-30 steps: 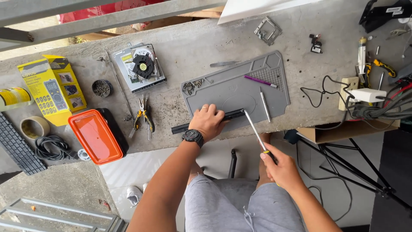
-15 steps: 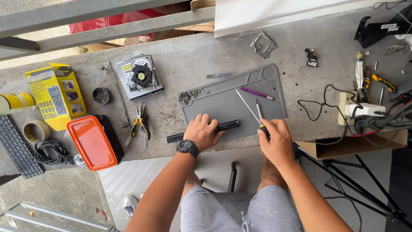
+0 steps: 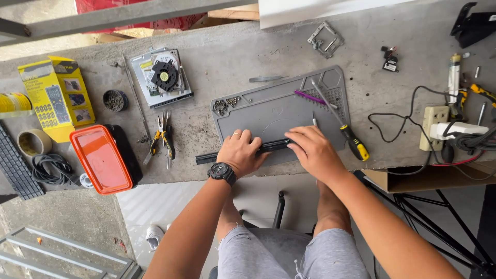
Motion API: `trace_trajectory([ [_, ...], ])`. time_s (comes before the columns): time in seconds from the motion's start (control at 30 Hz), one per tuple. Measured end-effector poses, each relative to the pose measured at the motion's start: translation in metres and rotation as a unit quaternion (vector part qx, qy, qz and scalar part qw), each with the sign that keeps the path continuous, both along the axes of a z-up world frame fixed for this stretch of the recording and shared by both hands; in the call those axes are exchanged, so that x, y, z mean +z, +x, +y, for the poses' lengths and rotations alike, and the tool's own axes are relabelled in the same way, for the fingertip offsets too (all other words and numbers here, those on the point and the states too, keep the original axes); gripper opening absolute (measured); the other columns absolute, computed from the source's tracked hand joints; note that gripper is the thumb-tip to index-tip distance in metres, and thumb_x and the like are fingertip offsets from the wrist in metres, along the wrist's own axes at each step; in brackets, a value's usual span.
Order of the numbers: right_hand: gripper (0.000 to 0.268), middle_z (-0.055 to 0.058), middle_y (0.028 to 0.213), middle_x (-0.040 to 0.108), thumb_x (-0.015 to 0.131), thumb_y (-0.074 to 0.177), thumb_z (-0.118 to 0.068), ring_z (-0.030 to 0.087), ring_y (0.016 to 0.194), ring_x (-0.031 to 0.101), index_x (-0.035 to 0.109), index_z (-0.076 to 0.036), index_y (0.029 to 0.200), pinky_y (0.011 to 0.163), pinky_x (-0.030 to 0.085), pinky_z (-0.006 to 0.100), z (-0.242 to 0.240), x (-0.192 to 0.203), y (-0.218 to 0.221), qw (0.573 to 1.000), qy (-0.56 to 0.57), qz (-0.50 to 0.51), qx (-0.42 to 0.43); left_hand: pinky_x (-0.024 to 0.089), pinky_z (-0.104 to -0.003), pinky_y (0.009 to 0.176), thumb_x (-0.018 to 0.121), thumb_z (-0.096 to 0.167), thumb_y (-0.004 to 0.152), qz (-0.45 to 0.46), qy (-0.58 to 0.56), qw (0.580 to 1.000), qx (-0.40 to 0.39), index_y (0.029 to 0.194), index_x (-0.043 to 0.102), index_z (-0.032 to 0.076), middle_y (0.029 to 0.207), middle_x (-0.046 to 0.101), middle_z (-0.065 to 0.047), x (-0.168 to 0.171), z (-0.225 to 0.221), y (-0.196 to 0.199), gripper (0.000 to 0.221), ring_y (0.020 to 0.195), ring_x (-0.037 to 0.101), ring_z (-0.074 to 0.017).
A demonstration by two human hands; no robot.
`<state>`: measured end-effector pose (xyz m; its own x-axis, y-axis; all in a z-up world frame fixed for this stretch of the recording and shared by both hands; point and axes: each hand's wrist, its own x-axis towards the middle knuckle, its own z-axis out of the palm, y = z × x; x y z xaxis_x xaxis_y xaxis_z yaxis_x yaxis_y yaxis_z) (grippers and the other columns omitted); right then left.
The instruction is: Disassembling a laptop battery casing using a screwdriver and pliers to access internal cells.
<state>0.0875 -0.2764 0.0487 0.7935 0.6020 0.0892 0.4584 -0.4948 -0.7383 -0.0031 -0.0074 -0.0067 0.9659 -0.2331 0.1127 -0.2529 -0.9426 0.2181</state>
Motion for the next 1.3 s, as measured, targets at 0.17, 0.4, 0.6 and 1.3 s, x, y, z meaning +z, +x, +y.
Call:
trace_trajectory([
  [0.17,0.009,0.01,0.103,0.083,0.081,0.108,-0.012,0.035,0.102,0.081,0.089,-0.012,0.11,0.093,0.065,0.046,0.005,-0.014,0.018,0.995,-0.012,0.091,0.036,0.059,-0.048,0.066,0.082,0.063,0.089,-0.015,-0.009,1.0,-0.004,0.099,0.064,0.021,0.092,0.047,-0.003,-0.002,0.002,-0.003,0.048,0.087,0.064,-0.0317],
  [0.4,0.012,0.011,0.09,0.083,0.081,0.108,-0.017,0.034,0.089,0.082,0.093,-0.02,0.108,0.079,0.065,0.044,0.014,-0.019,0.042,0.969,-0.126,0.211,0.02,0.057,-0.048,0.065,0.079,0.058,0.097,-0.034,-0.021,0.999,-0.028,0.106,0.068,0.018,0.093,0.049,-0.003,-0.002,0.002,-0.003,0.042,0.089,0.063,-0.0316],
  [0.6,0.016,0.01,0.094,0.09,0.084,0.101,-0.022,0.034,0.098,0.086,0.096,-0.025,0.111,0.085,0.069,0.044,0.036,-0.005,0.058,0.926,-0.252,0.28,0.014,0.057,-0.048,0.065,0.078,0.059,0.098,-0.04,-0.01,0.999,-0.033,0.108,0.069,0.017,0.092,0.049,-0.003,-0.004,0.002,-0.005,0.044,0.088,0.063,-0.0307],
  [1.3,0.028,0.013,0.093,0.092,0.076,0.107,-0.01,0.022,0.081,0.089,0.092,-0.019,0.127,0.076,0.072,0.036,-0.012,0.018,-0.039,0.892,-0.076,0.38,-0.232,0.057,-0.048,0.073,0.071,0.061,0.106,0.004,0.014,1.0,-0.018,0.115,0.065,0.017,0.095,0.052,-0.004,-0.011,-0.003,-0.016,0.045,0.091,0.063,-0.0313],
])
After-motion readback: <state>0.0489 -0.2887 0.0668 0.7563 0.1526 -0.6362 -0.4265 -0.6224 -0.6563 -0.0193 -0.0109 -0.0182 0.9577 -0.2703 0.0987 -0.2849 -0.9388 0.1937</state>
